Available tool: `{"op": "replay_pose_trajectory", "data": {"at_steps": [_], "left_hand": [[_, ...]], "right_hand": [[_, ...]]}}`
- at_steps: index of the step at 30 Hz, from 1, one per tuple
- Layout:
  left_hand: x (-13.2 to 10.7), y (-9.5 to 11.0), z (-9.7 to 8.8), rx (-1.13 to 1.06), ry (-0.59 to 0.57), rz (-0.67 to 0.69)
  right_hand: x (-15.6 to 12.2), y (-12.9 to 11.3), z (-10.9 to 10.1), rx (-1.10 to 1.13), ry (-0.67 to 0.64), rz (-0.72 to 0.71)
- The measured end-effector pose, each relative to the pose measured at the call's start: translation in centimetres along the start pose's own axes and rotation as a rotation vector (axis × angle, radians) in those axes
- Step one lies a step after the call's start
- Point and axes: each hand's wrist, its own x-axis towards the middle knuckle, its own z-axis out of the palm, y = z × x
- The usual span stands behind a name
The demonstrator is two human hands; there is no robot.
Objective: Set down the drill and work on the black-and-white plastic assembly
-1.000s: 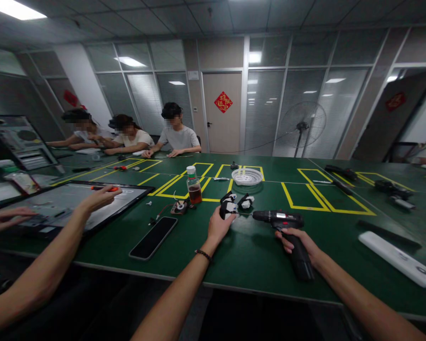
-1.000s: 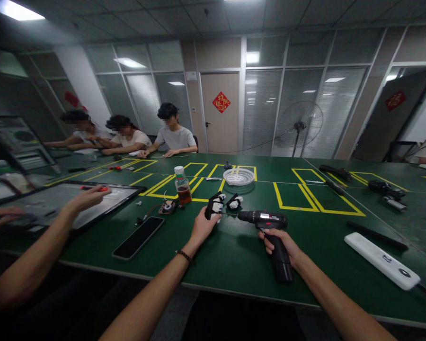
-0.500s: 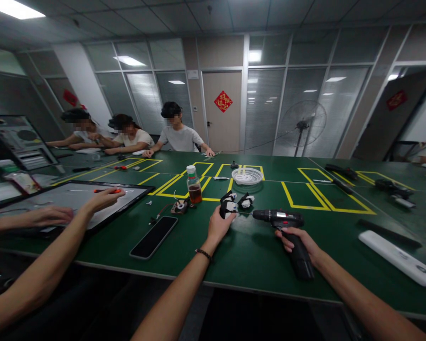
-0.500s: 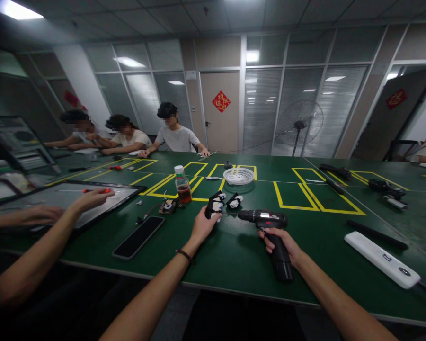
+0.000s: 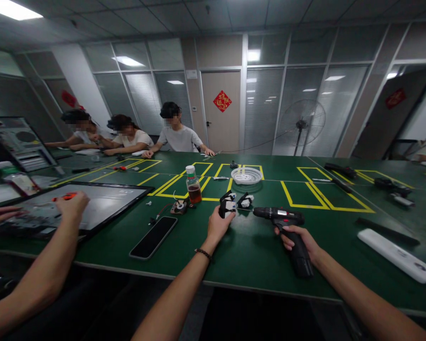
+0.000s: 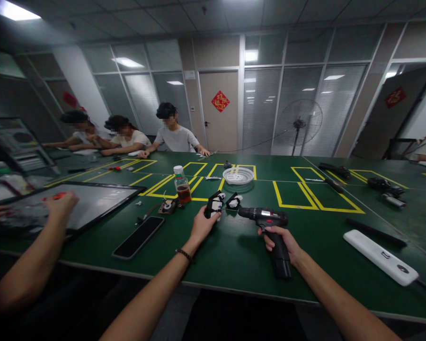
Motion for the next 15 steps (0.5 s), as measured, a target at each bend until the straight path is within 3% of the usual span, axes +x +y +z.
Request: {"op": "replay_pose_trajectory", "data": {"at_steps": [8,15], "left_hand": [[0.1,-0.1,0.0,0.019,-0.006,-0.003],[-0.1,0.3,-0.3,0.055,0.002,-0.031]], "right_hand": [[-0.1,0.2,-0.2,-0.010,0.002,0.021],[-0.1,0.0,0.8,-0.002,-0.013,0.023]]}}
